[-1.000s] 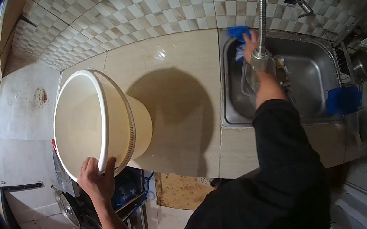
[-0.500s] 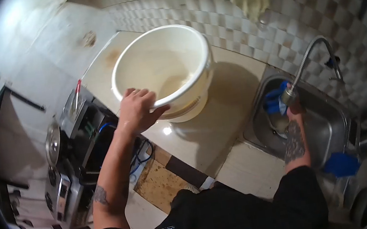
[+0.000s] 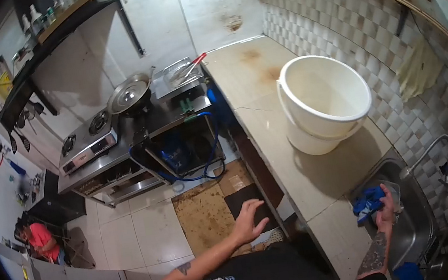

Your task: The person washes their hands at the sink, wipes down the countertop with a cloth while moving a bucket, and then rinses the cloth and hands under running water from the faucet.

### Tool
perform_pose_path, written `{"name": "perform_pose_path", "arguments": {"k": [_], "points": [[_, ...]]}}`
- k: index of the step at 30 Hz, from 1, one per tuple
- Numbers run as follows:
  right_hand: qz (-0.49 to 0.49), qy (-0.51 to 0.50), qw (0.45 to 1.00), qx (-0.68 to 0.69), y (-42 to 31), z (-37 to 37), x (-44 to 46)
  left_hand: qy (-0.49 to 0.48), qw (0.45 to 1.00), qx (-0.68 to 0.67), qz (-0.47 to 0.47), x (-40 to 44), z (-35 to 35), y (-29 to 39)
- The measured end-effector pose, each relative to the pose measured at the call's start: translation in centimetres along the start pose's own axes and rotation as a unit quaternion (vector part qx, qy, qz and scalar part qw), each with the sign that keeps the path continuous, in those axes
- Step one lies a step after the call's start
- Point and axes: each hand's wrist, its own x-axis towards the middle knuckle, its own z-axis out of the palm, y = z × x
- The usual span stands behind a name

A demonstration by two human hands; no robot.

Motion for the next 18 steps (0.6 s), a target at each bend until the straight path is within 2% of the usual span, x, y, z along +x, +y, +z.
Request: {"name": "perform_pose_path", "arguments": {"k": [1,3,5,6,7,9,10,13,15,17,18], "points": [[0.016,0.017,0.999,0.047,-0.1,0.0,-0.1,0.009,1.0,0.0,-0.003,-2.2,-0.1,-0.5],[-0.022,0.019,0.999,0.024,0.7,-0.4,0.9,-0.011,0.989,-0.056,-0.134,-5.2,-0.4,-1.8],[-0.039,0.097,0.984,-0.147,-0.6,0.3,0.8,-0.021,0.987,-0.074,-0.142,-6.4,0.3,-2.7],[-0.078,0.09,0.955,-0.272,-1.2,0.8,0.6,-0.041,0.984,-0.087,-0.148,-6.9,0.6,-2.2],[-0.08,0.083,0.955,-0.274,-1.9,1.1,0.0,-0.035,0.984,-0.088,-0.15,-7.2,0.9,-1.4],[-0.205,0.024,0.894,-0.397,-3.3,3.3,-1.1,-0.12,0.983,-0.118,-0.079,-5.8,0.8,0.0],[-0.22,0.009,0.879,-0.423,-4.1,4.1,-1.8,-0.138,0.983,-0.109,-0.046,-4.7,0.7,0.8],[-0.196,-0.024,0.915,-0.353,-4.4,4.0,-2.9,-0.187,0.975,-0.113,0.025,-1.3,1.4,4.4],[-0.209,-0.042,0.922,-0.324,-4.6,4.3,-3.3,-0.188,0.973,-0.112,0.077,1.1,3.8,6.7],[-0.115,-0.09,0.953,-0.267,-5.8,4.9,-4.7,-0.237,0.955,-0.175,0.038,3.3,5.0,11.6],[-0.116,-0.092,0.952,-0.267,-6.7,5.7,-5.8,-0.218,0.955,-0.183,0.078,4.2,6.3,13.4]]}}
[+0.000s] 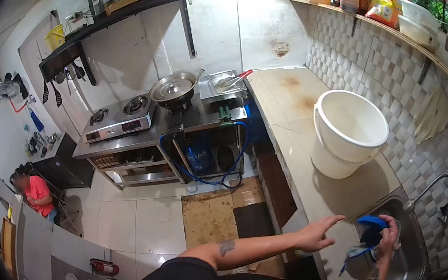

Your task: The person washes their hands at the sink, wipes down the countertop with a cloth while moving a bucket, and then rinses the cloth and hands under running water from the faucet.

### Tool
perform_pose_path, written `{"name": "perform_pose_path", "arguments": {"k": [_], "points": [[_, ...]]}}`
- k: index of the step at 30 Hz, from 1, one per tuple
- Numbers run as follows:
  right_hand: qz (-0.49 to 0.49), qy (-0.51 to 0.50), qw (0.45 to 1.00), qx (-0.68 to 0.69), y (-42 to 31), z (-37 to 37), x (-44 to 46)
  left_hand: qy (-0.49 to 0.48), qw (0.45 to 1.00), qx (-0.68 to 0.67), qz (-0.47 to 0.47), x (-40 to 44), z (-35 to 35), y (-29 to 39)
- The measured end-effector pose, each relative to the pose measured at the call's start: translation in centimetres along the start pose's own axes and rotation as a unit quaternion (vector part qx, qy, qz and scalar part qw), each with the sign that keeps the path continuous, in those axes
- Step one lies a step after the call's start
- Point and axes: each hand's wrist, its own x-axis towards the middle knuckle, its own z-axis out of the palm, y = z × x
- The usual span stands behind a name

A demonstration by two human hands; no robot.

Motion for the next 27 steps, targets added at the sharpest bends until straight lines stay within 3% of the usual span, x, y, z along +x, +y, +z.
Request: {"name": "perform_pose_path", "arguments": {"k": [1,3,5,6,7,9,10,12,13,14,15,17,19,21,23,25,27], "points": [[-0.025,-0.025,0.999,0.008,-1.9,0.5,-0.7,0.009,0.999,0.002,0.043,1.8,1.5,0.7],[-0.046,-0.048,0.998,0.015,-2.6,0.0,-1.1,0.016,0.999,-0.026,0.038,6.3,5.1,1.3],[-0.005,-0.011,0.976,0.217,-0.5,-1.0,-1.6,-0.014,0.999,-0.046,-0.002,10.4,7.7,2.1],[-0.01,0.001,0.98,0.2,0.0,-1.6,-1.7,-0.058,0.997,-0.039,-0.034,12.7,9.3,2.1],[-0.009,-0.026,0.976,0.215,0.9,-2.4,-1.6,0.012,0.997,0.017,0.072,14.7,11.0,1.3],[0.033,-0.024,0.957,0.287,3.0,-4.9,-2.5,-0.052,0.997,0.008,-0.063,17.1,12.5,2.3],[0.035,-0.027,0.948,0.314,6.5,-6.5,-2.2,-0.019,0.997,0.07,-0.009,18.5,14.1,0.7],[0.081,0.008,0.964,0.255,8.0,-9.5,-2.5,-0.042,0.996,0.074,-0.013,20.6,15.2,0.3],[0.137,0.048,0.96,0.239,9.5,-11.5,-2.8,0.005,0.995,-0.062,-0.081,21.9,16.5,-1.9],[0.143,0.081,0.945,0.283,11.4,-13.5,-2.8,0.073,0.932,-0.287,-0.21,23.1,17.1,-0.8],[0.15,0.113,0.921,0.34,12.3,-15.5,-3.0,0.113,0.915,-0.3,-0.245,24.7,18.0,-1.6],[0.148,0.141,0.897,0.392,13.6,-19.1,-1.6,0.116,0.946,-0.256,-0.159,26.5,17.8,-0.5],[0.141,0.18,0.84,0.492,15.3,-23.0,-0.1,0.094,0.941,-0.264,-0.191,27.9,19.1,1.1],[0.139,0.269,0.776,0.553,15.2,-26.3,2.4,0.069,0.98,-0.049,-0.182,28.9,20.5,4.4],[0.077,0.37,0.862,0.337,16.0,-28.3,5.7,-0.015,0.988,0.034,-0.152,31.0,22.0,-0.1],[0.023,0.426,0.901,0.076,14.9,-30.0,8.0,0.001,0.992,-0.077,-0.096,30.5,22.8,0.4],[-0.003,0.388,0.914,-0.115,17.0,-33.6,8.3,-0.073,0.97,-0.186,-0.136,29.9,23.2,0.3]]}}
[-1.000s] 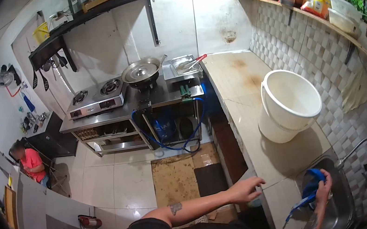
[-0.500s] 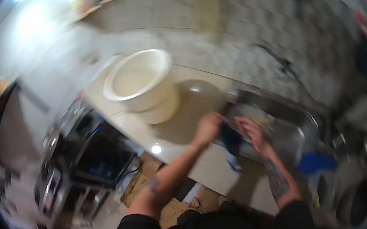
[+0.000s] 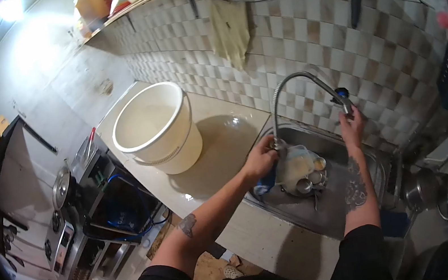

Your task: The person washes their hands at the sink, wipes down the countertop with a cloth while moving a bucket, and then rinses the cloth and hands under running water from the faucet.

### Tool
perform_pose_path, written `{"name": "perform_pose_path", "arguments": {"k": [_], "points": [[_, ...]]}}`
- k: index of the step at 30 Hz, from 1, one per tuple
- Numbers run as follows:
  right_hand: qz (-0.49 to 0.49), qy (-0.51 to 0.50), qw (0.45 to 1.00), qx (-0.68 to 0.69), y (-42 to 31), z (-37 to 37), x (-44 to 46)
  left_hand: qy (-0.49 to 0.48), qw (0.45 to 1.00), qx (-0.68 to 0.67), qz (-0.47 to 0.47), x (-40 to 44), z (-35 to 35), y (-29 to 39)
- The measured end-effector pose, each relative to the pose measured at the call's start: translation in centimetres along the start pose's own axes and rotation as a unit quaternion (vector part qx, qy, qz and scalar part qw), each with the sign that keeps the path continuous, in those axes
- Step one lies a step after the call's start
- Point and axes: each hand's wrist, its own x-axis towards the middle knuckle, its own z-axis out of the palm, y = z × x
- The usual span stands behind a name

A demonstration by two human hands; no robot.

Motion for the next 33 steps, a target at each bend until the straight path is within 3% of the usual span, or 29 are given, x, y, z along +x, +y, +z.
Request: {"name": "perform_pose_path", "arguments": {"k": [1,2,3,5,6,7,8,9,10,11,12,14,16,19,20,21,22,23,24,25,26,27,29,30,32,33], "points": [[-0.001,-0.007,1.0,0.004,0.6,-0.2,-0.1,0.008,1.0,0.001,-0.001,-0.5,-0.1,0.4],[-0.1,0.05,0.978,-0.178,1.1,-0.5,-0.7,-0.046,0.999,-0.021,-0.01,-1.2,-0.2,1.1],[-0.197,0.105,0.909,-0.352,1.7,-0.8,-1.5,-0.099,0.994,-0.043,-0.017,-1.7,-0.3,1.4],[0.005,0.142,0.974,-0.174,7.8,2.1,-4.5,-0.062,0.998,-0.011,0.014,-2.3,-0.7,0.8],[0.113,0.082,0.976,0.168,6.2,4.4,-7.3,-0.031,0.998,0.022,0.045,-2.6,-0.8,0.2],[0.096,-0.19,0.961,0.176,7.1,3.9,-10.0,0.004,0.996,0.003,0.085,-2.8,-0.7,-1.5],[0.046,-0.19,0.95,0.242,5.4,6.7,-14.4,0.051,0.993,0.041,0.094,-0.9,-0.4,-7.3],[0.158,-0.226,0.892,0.359,1.5,8.1,-17.9,0.105,0.992,0.074,0.0,-1.6,0.3,-7.9],[0.128,-0.274,0.875,0.377,-1.7,9.2,-20.5,0.13,0.986,0.073,-0.073,-2.2,1.0,-7.3],[0.104,-0.32,0.856,0.393,-3.1,9.6,-22.4,0.123,0.985,0.085,-0.089,-2.5,1.6,-7.7],[0.109,-0.336,0.85,0.392,-2.9,9.7,-23.0,0.139,0.983,0.078,-0.095,-2.4,2.1,-8.0],[0.065,-0.401,0.91,0.087,-2.4,9.9,-23.5,0.119,0.993,-0.016,0.011,-2.2,2.8,-8.1],[0.071,-0.434,0.896,0.065,-1.2,10.0,-21.6,0.141,0.987,-0.075,0.023,-3.5,2.0,-4.7],[0.084,-0.487,0.869,0.022,-0.4,11.0,-18.6,0.358,0.926,-0.11,-0.055,-4.7,0.2,-3.2],[0.059,-0.444,0.891,-0.076,-0.7,11.4,-17.9,0.368,0.922,-0.111,-0.057,-4.9,-0.1,-3.6],[0.032,-0.395,0.901,-0.174,-1.9,11.7,-17.3,0.392,0.912,0.014,-0.117,-4.7,-0.2,-5.0],[0.029,-0.406,0.896,-0.176,-4.4,11.8,-17.0,0.407,0.886,0.136,-0.179,-4.4,0.0,-6.7],[0.048,-0.403,0.909,-0.096,-8.0,11.9,-16.8,0.351,0.89,0.118,-0.267,-3.5,0.2,-8.6],[0.068,-0.395,0.916,-0.014,-9.8,12.1,-16.8,0.357,0.887,0.111,-0.271,-2.3,0.9,-10.8],[-0.01,-0.369,0.929,0.024,-5.8,13.7,-16.8,0.32,0.911,0.035,-0.258,-1.1,1.5,-13.0],[-0.011,-0.377,0.926,0.026,-5.9,14.3,-17.1,0.28,0.928,-0.041,-0.242,-0.8,1.5,-14.1],[0.082,-0.354,0.921,0.142,-6.2,14.7,-17.7,0.287,0.925,-0.043,-0.245,-1.3,1.4,-12.8],[0.258,-0.299,0.855,0.338,-6.1,15.0,-18.3,0.282,0.857,-0.329,-0.278,-1.8,1.9,-8.2],[0.258,-0.302,0.854,0.336,-5.7,15.1,-18.4,0.285,0.855,-0.331,-0.279,-0.8,2.2,-9.0],[0.334,-0.07,0.825,0.45,-4.5,15.4,-18.5,0.309,0.923,-0.203,-0.11,1.9,3.4,-11.9],[0.246,-0.051,0.882,0.399,-2.5,15.4,-18.4,0.313,0.929,-0.144,-0.136,1.6,3.5,-9.7]]}}
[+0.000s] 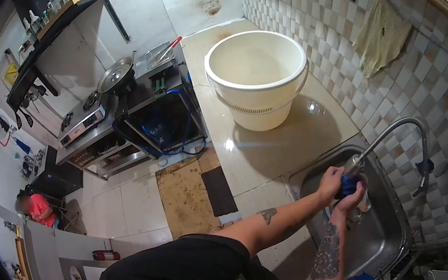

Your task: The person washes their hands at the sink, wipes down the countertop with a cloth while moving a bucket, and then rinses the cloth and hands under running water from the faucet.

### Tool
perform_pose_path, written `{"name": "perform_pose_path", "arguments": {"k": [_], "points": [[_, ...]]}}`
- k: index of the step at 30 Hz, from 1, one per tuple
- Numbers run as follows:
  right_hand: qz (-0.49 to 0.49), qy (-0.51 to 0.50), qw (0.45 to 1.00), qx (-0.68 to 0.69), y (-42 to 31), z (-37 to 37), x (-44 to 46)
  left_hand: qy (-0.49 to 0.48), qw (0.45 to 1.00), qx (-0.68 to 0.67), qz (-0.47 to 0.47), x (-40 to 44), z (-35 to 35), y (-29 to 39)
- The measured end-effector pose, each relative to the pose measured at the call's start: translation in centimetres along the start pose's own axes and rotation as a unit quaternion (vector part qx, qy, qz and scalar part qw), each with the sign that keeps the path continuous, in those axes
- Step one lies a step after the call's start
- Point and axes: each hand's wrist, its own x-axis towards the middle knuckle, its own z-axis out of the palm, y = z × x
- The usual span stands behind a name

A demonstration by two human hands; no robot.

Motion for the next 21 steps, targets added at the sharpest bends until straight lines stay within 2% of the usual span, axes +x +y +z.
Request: {"name": "perform_pose_path", "arguments": {"k": [1,3,4,5,6,7,8,9,10,11,13,15,17,19,20,21], "points": [[0.008,0.001,1.0,-0.003,-0.7,1.2,-1.6,0.005,1.0,0.001,-0.007,0.3,0.1,-0.2],[-0.06,0.051,0.983,-0.164,-2.1,3.9,-4.3,-0.076,0.997,-0.004,0.016,1.0,0.8,0.1],[-0.001,0.0,0.999,-0.053,-1.4,3.1,-3.6,-0.14,0.987,0.073,0.025,2.1,0.2,0.6],[0.002,-0.001,0.998,-0.056,-0.6,2.8,-3.0,-0.138,0.988,0.071,0.022,2.0,0.3,0.5],[0.049,0.011,0.998,-0.027,0.1,2.5,-2.5,-0.007,0.982,0.183,0.041,0.6,0.4,1.3],[0.095,0.025,0.995,0.002,0.2,2.8,-2.4,0.123,0.947,0.29,0.058,0.1,0.6,1.2],[0.095,0.027,0.995,0.001,0.3,3.0,-2.4,0.114,0.954,0.262,0.086,0.2,0.0,1.2],[0.053,0.0,0.997,-0.049,-0.1,4.2,-3.2,0.113,0.954,0.264,0.085,1.3,0.1,0.1],[0.012,-0.024,0.995,-0.1,-0.5,5.0,-3.9,0.038,0.988,0.141,0.043,2.1,0.3,-1.2],[0.014,-0.02,0.995,-0.101,-1.2,5.8,-4.3,-0.036,0.999,0.014,-0.001,2.8,0.6,-2.6],[0.003,-0.027,0.992,-0.127,-2.6,6.8,-4.4,-0.039,0.999,0.029,0.009,2.5,0.2,-2.6],[-0.008,-0.062,0.986,-0.157,-1.5,4.7,-3.3,-0.039,0.998,0.041,0.016,1.7,-0.2,-2.0],[-0.014,-0.098,0.977,-0.187,0.3,1.7,-2.0,0.004,0.994,0.098,0.047,0.6,-0.4,-0.6],[0.09,-0.048,0.992,-0.077,1.2,0.7,-1.2,-0.013,0.998,0.044,0.051,1.0,-0.3,-0.4],[0.095,-0.05,0.991,-0.081,1.9,-0.2,-1.6,-0.035,0.998,-0.007,0.059,1.0,-0.1,-0.4],[0.105,-0.005,0.994,-0.008,1.4,0.8,-3.3,-0.032,0.998,-0.008,0.055,1.4,0.2,-0.9]]}}
